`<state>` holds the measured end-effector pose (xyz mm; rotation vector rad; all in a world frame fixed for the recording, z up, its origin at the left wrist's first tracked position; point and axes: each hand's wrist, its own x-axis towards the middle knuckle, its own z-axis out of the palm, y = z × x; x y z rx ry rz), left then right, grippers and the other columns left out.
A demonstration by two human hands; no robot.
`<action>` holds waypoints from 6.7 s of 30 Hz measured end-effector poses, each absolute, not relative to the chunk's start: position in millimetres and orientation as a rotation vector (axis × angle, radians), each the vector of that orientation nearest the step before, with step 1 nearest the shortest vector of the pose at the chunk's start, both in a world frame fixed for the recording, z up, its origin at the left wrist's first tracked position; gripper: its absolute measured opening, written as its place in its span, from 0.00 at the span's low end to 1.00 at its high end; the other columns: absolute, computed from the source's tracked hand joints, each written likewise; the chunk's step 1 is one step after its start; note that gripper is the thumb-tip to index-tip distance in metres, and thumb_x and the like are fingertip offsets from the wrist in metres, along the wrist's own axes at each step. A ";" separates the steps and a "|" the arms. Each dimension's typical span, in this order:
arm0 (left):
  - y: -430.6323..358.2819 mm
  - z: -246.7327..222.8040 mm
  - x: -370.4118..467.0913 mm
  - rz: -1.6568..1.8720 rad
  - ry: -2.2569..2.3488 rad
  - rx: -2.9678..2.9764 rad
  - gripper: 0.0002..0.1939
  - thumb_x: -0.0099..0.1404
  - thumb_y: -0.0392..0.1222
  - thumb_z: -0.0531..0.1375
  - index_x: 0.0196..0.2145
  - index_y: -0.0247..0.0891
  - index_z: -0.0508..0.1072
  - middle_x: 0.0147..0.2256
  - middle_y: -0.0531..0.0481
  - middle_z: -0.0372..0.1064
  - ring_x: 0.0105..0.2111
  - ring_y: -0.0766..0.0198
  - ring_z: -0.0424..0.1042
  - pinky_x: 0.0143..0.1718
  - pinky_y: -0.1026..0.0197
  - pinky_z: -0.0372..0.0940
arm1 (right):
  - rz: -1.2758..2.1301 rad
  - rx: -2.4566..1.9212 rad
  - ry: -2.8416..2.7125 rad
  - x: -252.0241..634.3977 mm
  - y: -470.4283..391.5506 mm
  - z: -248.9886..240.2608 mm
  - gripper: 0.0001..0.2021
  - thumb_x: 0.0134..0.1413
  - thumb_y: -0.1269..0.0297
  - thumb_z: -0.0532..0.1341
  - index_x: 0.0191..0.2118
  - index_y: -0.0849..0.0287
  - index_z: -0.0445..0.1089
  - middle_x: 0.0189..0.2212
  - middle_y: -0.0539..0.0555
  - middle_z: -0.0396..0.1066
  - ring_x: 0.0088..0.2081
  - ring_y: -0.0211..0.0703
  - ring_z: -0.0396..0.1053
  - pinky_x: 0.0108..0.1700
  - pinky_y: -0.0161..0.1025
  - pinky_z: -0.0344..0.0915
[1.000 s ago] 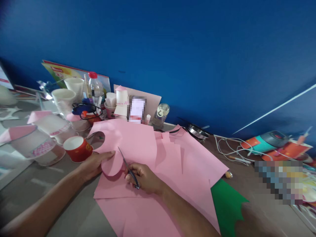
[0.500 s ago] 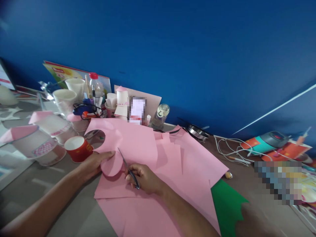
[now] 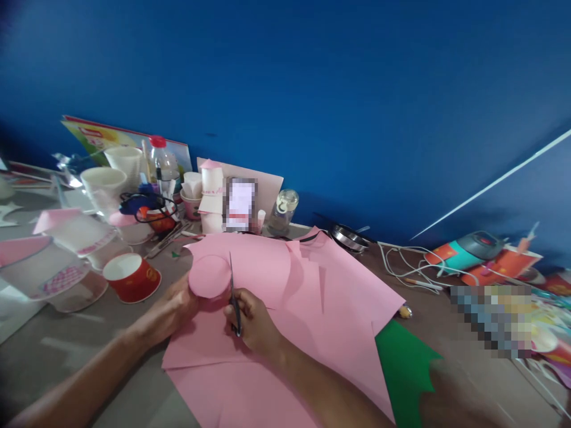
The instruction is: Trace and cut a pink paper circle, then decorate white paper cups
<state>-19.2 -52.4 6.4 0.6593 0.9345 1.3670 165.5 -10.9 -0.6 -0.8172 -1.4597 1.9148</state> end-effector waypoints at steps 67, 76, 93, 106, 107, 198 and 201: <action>-44.5 3.1 -14.0 1.333 1.161 0.497 0.15 0.54 0.52 0.68 0.30 0.35 0.77 0.27 0.47 0.79 0.27 0.58 0.76 0.31 0.61 0.68 | 1.998 -0.811 -1.599 165.5 -11.7 4.2 0.29 0.43 0.36 0.66 0.35 0.58 0.63 0.21 0.44 0.60 0.21 0.30 0.55 0.26 0.34 0.61; -44.6 -0.4 -15.0 1.341 1.163 0.518 0.15 0.57 0.52 0.66 0.31 0.36 0.76 0.26 0.48 0.78 0.26 0.58 0.76 0.31 0.60 0.69 | 1.972 -0.844 -1.613 165.3 -11.8 4.3 0.30 0.43 0.35 0.65 0.35 0.59 0.64 0.21 0.45 0.61 0.21 0.31 0.55 0.25 0.32 0.60; -44.2 -1.2 -14.1 1.349 1.183 0.544 0.20 0.55 0.55 0.66 0.33 0.33 0.76 0.27 0.46 0.77 0.26 0.56 0.75 0.27 0.59 0.67 | 1.983 -0.793 -1.594 164.6 -12.1 6.7 0.29 0.44 0.35 0.65 0.34 0.59 0.63 0.21 0.44 0.59 0.20 0.30 0.53 0.24 0.32 0.58; -45.1 -1.8 -16.7 1.334 1.164 0.533 0.17 0.56 0.53 0.66 0.32 0.34 0.77 0.26 0.47 0.77 0.25 0.57 0.75 0.29 0.58 0.69 | 1.974 -0.842 -1.636 165.6 -12.0 6.1 0.29 0.44 0.35 0.65 0.35 0.59 0.63 0.22 0.45 0.61 0.22 0.31 0.56 0.25 0.32 0.59; -45.0 -1.4 -16.6 1.335 1.170 0.528 0.17 0.56 0.53 0.66 0.31 0.34 0.77 0.26 0.47 0.77 0.25 0.57 0.75 0.29 0.58 0.69 | 1.975 -0.846 -1.634 165.6 -12.0 5.9 0.29 0.44 0.35 0.65 0.35 0.59 0.63 0.22 0.45 0.61 0.22 0.31 0.56 0.25 0.32 0.59; -44.5 13.4 -29.6 1.199 1.239 0.483 0.11 0.55 0.46 0.68 0.28 0.35 0.76 0.24 0.48 0.78 0.21 0.60 0.75 0.22 0.63 0.67 | 1.980 -0.837 -1.709 164.9 -13.6 14.7 0.29 0.45 0.34 0.63 0.35 0.59 0.63 0.23 0.46 0.61 0.23 0.33 0.59 0.28 0.35 0.64; -44.7 13.3 -30.2 1.199 1.239 0.484 0.11 0.55 0.46 0.68 0.30 0.35 0.76 0.25 0.48 0.78 0.22 0.60 0.76 0.22 0.63 0.67 | 1.981 -0.842 -1.706 165.2 -13.8 14.4 0.30 0.45 0.34 0.64 0.36 0.60 0.63 0.24 0.47 0.61 0.23 0.32 0.58 0.28 0.35 0.63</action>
